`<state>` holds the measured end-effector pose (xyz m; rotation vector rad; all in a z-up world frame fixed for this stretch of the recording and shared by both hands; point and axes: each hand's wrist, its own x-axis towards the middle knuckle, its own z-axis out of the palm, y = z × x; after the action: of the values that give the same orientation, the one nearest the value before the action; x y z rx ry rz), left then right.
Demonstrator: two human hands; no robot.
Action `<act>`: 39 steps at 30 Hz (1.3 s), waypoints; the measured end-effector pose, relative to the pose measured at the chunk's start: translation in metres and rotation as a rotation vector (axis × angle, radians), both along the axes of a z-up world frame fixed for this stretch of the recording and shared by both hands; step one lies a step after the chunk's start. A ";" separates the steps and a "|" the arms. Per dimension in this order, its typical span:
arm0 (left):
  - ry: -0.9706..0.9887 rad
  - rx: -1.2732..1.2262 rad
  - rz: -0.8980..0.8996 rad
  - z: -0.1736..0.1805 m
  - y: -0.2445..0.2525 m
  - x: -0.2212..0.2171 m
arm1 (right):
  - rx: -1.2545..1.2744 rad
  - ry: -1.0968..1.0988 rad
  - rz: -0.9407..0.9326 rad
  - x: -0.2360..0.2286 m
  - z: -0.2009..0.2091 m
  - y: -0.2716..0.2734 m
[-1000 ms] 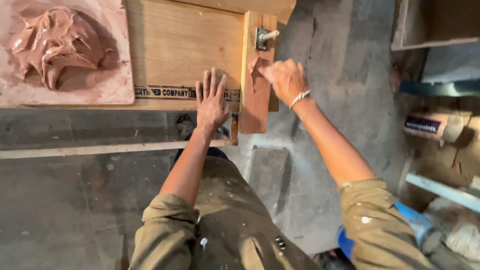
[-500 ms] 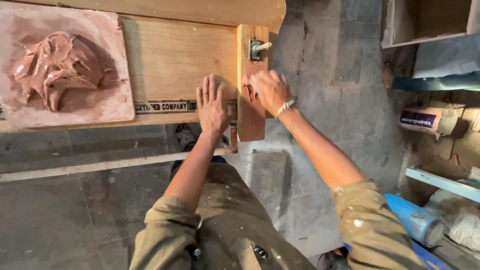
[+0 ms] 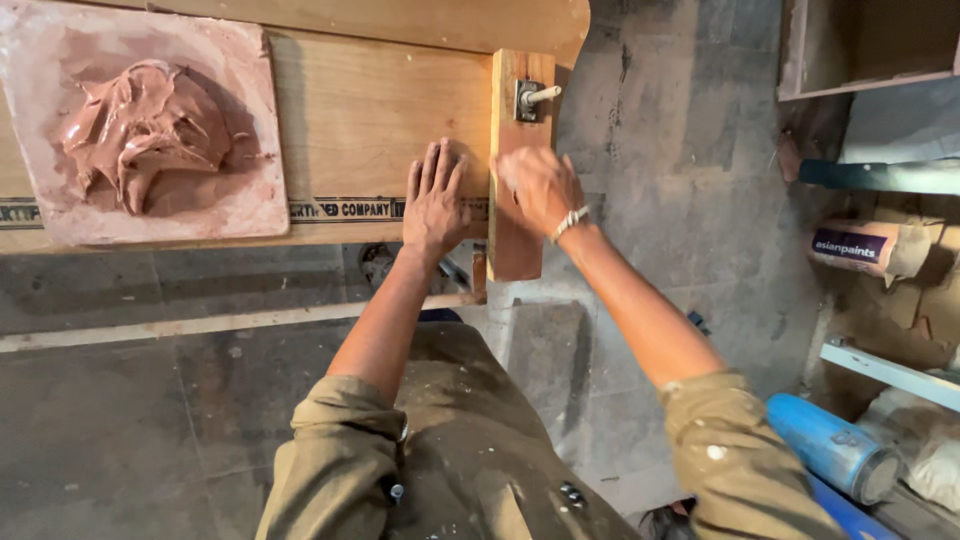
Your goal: The person applies a reddish-brown putty to a wooden board using a small rectangular tool. They repeatedly scoop putty from a pile on the board and spread it over the surface, smoothing the edges and filling gaps.
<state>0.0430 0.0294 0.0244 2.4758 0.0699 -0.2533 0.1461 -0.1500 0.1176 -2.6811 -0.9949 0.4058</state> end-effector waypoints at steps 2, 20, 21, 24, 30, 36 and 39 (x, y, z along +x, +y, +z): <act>0.022 -0.007 -0.001 0.002 0.000 -0.005 | 0.044 0.038 0.073 -0.017 0.014 -0.009; 0.038 -0.025 -0.026 -0.003 0.006 -0.005 | 0.056 0.054 0.227 -0.068 0.060 -0.019; 0.026 -0.031 -0.019 -0.003 0.006 -0.003 | 0.033 0.078 0.239 -0.055 0.063 -0.022; 0.094 -0.048 -0.030 0.001 0.005 -0.003 | 0.181 0.011 0.227 -0.012 0.052 -0.037; 0.113 -0.065 -0.022 0.005 0.004 0.000 | 0.234 -0.046 0.170 -0.059 -0.010 -0.087; 0.079 -0.090 -0.014 -0.001 0.005 -0.001 | -0.082 -0.089 0.329 -0.096 0.031 -0.088; 0.092 -0.116 -0.011 -0.002 0.006 -0.003 | -0.094 -0.148 0.195 -0.032 0.029 -0.062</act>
<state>0.0402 0.0359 0.0222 2.3496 0.0780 -0.3656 0.1144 -0.2118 0.1465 -2.7400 -1.3180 0.3010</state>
